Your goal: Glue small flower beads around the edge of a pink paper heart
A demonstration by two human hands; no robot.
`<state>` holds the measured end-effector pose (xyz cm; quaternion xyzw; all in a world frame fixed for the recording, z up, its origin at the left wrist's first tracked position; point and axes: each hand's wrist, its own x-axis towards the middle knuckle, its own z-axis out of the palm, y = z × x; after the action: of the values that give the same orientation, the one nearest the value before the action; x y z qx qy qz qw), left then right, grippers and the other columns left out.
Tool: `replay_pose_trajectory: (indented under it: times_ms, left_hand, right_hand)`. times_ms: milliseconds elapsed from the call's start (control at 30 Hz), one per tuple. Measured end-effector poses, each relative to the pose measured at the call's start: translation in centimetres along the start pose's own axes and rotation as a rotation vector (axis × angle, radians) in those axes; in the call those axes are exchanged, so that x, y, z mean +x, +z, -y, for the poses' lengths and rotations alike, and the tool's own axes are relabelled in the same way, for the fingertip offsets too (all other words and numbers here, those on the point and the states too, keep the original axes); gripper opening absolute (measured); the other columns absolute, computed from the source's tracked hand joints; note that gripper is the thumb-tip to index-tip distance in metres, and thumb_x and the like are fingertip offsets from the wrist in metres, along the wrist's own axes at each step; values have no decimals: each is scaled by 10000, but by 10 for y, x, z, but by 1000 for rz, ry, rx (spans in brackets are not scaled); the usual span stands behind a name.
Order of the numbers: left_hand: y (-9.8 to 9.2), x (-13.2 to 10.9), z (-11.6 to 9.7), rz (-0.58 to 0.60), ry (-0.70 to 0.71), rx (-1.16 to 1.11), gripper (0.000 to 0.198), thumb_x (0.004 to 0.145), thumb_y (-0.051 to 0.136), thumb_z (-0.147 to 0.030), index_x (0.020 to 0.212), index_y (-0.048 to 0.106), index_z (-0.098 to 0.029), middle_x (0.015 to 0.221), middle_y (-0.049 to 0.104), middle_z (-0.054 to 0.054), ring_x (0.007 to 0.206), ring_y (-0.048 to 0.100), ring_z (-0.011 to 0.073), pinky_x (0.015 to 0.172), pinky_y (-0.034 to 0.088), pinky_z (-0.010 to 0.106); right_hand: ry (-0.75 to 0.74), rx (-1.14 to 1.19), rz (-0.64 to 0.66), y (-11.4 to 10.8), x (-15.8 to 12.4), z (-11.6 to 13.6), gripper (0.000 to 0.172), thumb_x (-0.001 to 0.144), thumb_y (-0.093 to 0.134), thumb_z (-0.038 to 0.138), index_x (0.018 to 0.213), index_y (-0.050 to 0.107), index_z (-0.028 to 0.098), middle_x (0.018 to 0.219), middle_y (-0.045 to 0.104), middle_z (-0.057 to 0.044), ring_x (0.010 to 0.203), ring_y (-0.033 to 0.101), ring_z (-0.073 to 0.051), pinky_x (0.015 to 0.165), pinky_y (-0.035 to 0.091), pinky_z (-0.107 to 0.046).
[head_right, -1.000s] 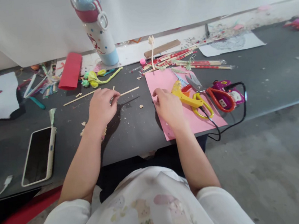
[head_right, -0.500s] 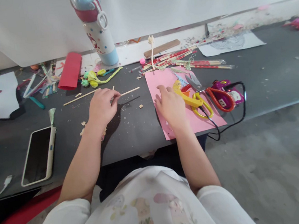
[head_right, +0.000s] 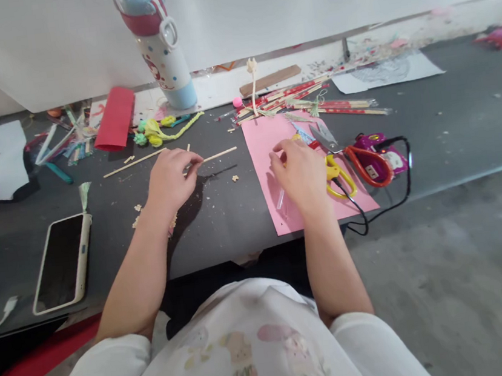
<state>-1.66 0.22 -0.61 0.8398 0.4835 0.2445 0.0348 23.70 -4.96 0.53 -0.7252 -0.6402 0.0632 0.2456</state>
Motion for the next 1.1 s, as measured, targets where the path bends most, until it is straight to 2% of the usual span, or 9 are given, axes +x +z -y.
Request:
replay_pose_trajectory:
  times_ms: [100,200,367,467,567,667,833,1100]
  left_hand:
    - [-1,1,-2,16,41,-82,111,900,584,-173,918,685,-215,904,712,41,885,600,206,826,477,356]
    - [-3,1,-5,29,94,-169,121,922,566,-205,914,686,-221,927,725,32,895,610,190,872,477,354]
    - [-5,1,-8,30,164,-222,176,953,512,-226,925,685,-219,948,729,32,917,618,180,931,462,358]
    - [-5,0,-8,32,175,-177,205,965,484,-249,940,685,-219,972,731,40,930,617,189,938,450,377]
    - [-5,-2,-9,-13,178,-72,216,965,498,-333,998,681,-222,978,737,44,976,599,219,939,433,402]
    - [-5,-4,-11,-47,240,-12,251,954,528,-407,1045,667,-219,987,741,44,1009,585,237,937,422,410]
    - [-4,-4,-11,3,374,-4,248,989,468,-358,996,676,-222,927,741,55,970,609,216,873,439,376]
    - [0,-5,-11,23,384,-42,299,1010,412,-325,967,675,-191,893,742,70,799,644,187,735,482,318]
  right_hand:
    - [-59,166,27,2,-3,11,206,879,580,325,979,715,206,858,717,-60,762,629,-206,744,444,-343]
    - [-56,317,35,7,-6,19,238,856,631,359,1007,729,204,838,718,-35,674,605,-160,718,460,-317]
    - [-73,434,2,12,-10,20,162,845,638,317,916,735,208,860,726,-30,660,586,-145,696,473,-300]
    - [-89,454,3,13,-12,19,129,849,631,298,872,724,210,871,731,-32,672,587,-149,693,474,-298]
    - [-88,452,-2,17,-16,23,120,860,634,298,849,718,214,845,727,-24,681,591,-148,704,474,-292]
    - [-102,482,7,23,-20,33,130,882,633,315,872,722,222,841,727,-18,695,601,-147,706,476,-281]
    - [-207,490,23,30,-25,47,193,927,598,367,889,719,221,871,728,-30,750,618,-147,716,469,-263]
    - [-217,457,9,26,-23,40,174,933,575,319,885,707,216,878,733,-40,787,638,-162,721,463,-268]
